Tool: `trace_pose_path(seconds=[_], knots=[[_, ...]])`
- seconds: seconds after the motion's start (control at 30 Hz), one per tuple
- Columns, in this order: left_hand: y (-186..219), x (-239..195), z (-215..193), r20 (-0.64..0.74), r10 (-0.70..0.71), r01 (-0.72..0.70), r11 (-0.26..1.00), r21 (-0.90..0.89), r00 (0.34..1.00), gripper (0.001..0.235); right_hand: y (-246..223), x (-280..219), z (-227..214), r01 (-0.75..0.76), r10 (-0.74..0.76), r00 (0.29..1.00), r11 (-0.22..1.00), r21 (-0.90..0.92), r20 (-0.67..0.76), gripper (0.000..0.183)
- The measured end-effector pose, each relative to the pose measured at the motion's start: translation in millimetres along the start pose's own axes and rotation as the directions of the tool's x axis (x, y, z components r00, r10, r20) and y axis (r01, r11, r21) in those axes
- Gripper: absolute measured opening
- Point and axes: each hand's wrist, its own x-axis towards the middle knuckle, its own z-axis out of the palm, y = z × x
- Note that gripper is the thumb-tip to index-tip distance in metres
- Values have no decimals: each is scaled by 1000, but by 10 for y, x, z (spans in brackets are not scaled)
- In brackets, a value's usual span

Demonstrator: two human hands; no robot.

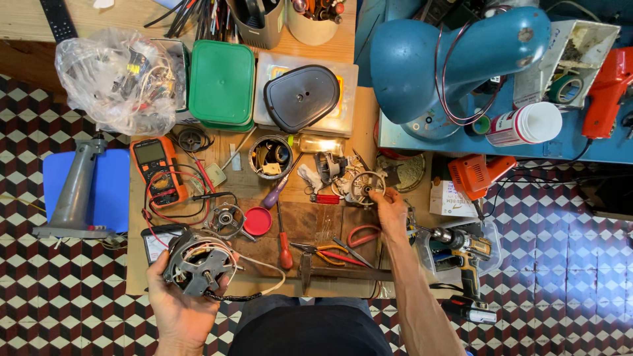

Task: The person disassembles and reassembles a small electrical motor on a cluttered workbench. They use a cordless drill to remove and install screws, pliers to adjust internal components, and a screwdriver to manipulate parts. The motor is repeatedly taken apart and put back together throughout the clip.

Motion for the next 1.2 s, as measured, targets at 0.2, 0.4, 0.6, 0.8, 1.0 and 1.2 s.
trace_pose_path(seconds=[0.2, 0.4, 0.6, 0.8, 1.0, 1.2], knots=[[-23, -8, -104, 2, 4, -4, 1000, -20, 1000, 60, -473, 314, -442, -18, -86, 977, 881, -473, -197, 58], [-49, -38, -108, -88, -20, 20, 1000, -2, 996, 60, -593, 676, -734, 84, -378, 906, 602, -794, -191, 67], [-135, -41, -1, -42, 17, -16, 1000, 26, 999, 58, -305, 75, -233, 496, -562, 813, 536, -683, 150, 38], [-197, -14, 96, -105, -43, 51, 995, 80, 994, 59, 129, -18, 354, 665, -468, 723, 274, -694, 508, 32], [-232, 83, 109, 2, -75, 75, 995, 67, 997, 59, -42, 127, -147, 492, -527, 841, 651, -578, 122, 18], [-243, 202, 191, -43, -112, 116, 988, 105, 993, 59, -327, 169, -654, 465, -674, 738, 511, -723, -2, 13]])
